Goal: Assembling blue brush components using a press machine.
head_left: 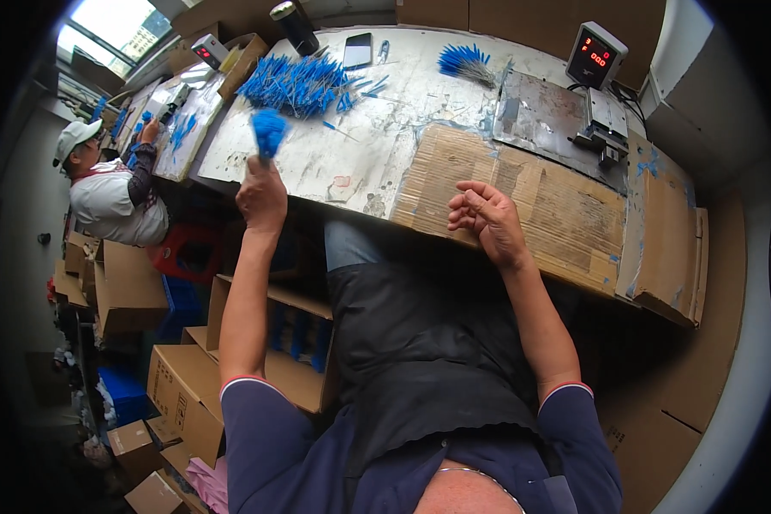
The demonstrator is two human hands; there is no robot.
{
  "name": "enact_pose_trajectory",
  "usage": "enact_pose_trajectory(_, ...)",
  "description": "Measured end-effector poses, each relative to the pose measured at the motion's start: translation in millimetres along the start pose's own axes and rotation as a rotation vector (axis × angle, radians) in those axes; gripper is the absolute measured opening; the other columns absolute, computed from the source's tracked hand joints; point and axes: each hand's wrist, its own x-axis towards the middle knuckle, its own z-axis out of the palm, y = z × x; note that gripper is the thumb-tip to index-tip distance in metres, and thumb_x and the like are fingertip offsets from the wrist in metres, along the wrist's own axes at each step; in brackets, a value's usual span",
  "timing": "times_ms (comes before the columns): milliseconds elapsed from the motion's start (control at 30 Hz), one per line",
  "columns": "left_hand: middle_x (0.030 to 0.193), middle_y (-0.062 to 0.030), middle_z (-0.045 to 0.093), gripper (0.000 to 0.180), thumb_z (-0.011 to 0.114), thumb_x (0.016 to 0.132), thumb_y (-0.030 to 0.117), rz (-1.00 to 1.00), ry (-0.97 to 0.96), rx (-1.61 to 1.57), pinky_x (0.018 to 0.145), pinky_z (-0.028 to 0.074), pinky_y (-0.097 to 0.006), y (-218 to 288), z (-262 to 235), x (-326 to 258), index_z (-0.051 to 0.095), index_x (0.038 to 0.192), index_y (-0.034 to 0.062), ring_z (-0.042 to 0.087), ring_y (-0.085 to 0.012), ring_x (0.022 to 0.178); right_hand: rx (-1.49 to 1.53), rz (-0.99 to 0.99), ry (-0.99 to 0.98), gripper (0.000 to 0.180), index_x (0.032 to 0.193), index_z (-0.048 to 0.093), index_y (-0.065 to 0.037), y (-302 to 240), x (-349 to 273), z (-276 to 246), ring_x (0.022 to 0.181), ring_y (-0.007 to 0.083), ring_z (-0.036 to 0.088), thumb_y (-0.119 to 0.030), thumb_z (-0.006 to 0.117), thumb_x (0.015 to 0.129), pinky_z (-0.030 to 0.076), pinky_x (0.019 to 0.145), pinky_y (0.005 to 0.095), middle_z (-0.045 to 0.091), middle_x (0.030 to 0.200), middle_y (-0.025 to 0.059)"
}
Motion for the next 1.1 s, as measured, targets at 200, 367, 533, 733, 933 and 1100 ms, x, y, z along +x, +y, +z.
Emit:
enact_pose_trajectory(200, 0.087, -0.0155, 0.068, 0.007, 0.052, 0.097, 0.009, 0.116, -0.149, 0.220, 0.065, 0.059, -0.045, -19.4, -6.4, 18.8, 0.054, 0.101, 0.0047, 0.073, -0.0336, 0.075, 0.115, -0.056, -0.037, 0.029, 0.123, 0.058, 0.004, -3.5, -8.3, -10.5, 0.081, 0.0190, 0.070, -0.015, 0.059, 0.102, 0.061, 0.074, 0.0343, 0.069, 0.097, 0.0139)
enact_pose_trajectory(367, 0.088, -0.0207, 0.069, 0.009, 0.054, 0.093, 0.007, 0.280, -0.698, 0.259, 0.071, 0.059, -0.048, -42.9, 41.4, -18.0, 0.055, 0.102, 0.0047, 0.073, -0.0392, 0.080, 0.047, -0.054, -0.039, 0.026, 0.122, 0.059, 0.004, 5.3, -12.4, -5.1, 0.080, 0.0187, 0.070, -0.013, 0.059, 0.102, 0.061, 0.074, 0.0341, 0.070, 0.096, 0.0139)
enact_pose_trajectory(533, 0.090, -0.0220, 0.069, 0.010, 0.052, 0.094, 0.007, -0.194, -0.117, 0.064, 0.072, 0.058, -0.049, -27.5, -2.7, 4.6, 0.053, 0.102, 0.0020, 0.072, -0.0388, 0.083, -0.013, -0.041, -0.070, 0.025, 0.121, 0.060, 0.004, 4.5, -9.4, -1.1, 0.080, 0.0182, 0.070, -0.013, 0.059, 0.102, 0.061, 0.073, 0.0336, 0.070, 0.096, 0.0134)
enact_pose_trajectory(733, 0.090, -0.0225, 0.070, 0.014, 0.048, 0.094, 0.009, -0.081, -0.101, 0.019, 0.071, 0.059, -0.047, -46.4, 18.2, 8.6, 0.052, 0.105, 0.0015, 0.073, -0.0388, 0.082, -0.073, -0.126, -0.002, 0.025, 0.123, 0.060, 0.004, 6.5, -11.0, -11.0, 0.082, 0.0191, 0.069, -0.010, 0.057, 0.103, 0.061, 0.074, 0.0345, 0.069, 0.100, 0.0135)
enact_pose_trajectory(933, 0.095, -0.0276, 0.071, 0.018, 0.047, 0.094, 0.013, 0.027, -0.460, -0.076, 0.077, 0.057, -0.053, -61.5, 25.7, -24.3, 0.055, 0.103, 0.0007, 0.071, -0.0440, 0.087, -0.149, -0.081, 0.005, 0.024, 0.123, 0.060, 0.003, 11.0, -5.6, 3.2, 0.082, 0.0192, 0.069, -0.009, 0.057, 0.103, 0.061, 0.075, 0.0338, 0.068, 0.099, 0.0133)
enact_pose_trajectory(1100, 0.098, -0.0249, 0.071, 0.033, 0.055, 0.096, 0.030, -0.335, -0.667, -0.579, 0.083, 0.054, -0.053, 18.4, -12.7, -57.0, 0.067, 0.108, 0.0022, 0.068, -0.0460, 0.095, -0.491, -0.057, 0.084, 0.024, 0.122, 0.061, 0.003, 21.4, -7.8, 19.6, 0.086, 0.0186, 0.070, -0.011, 0.058, 0.103, 0.061, 0.078, 0.0321, 0.070, 0.104, 0.0136)
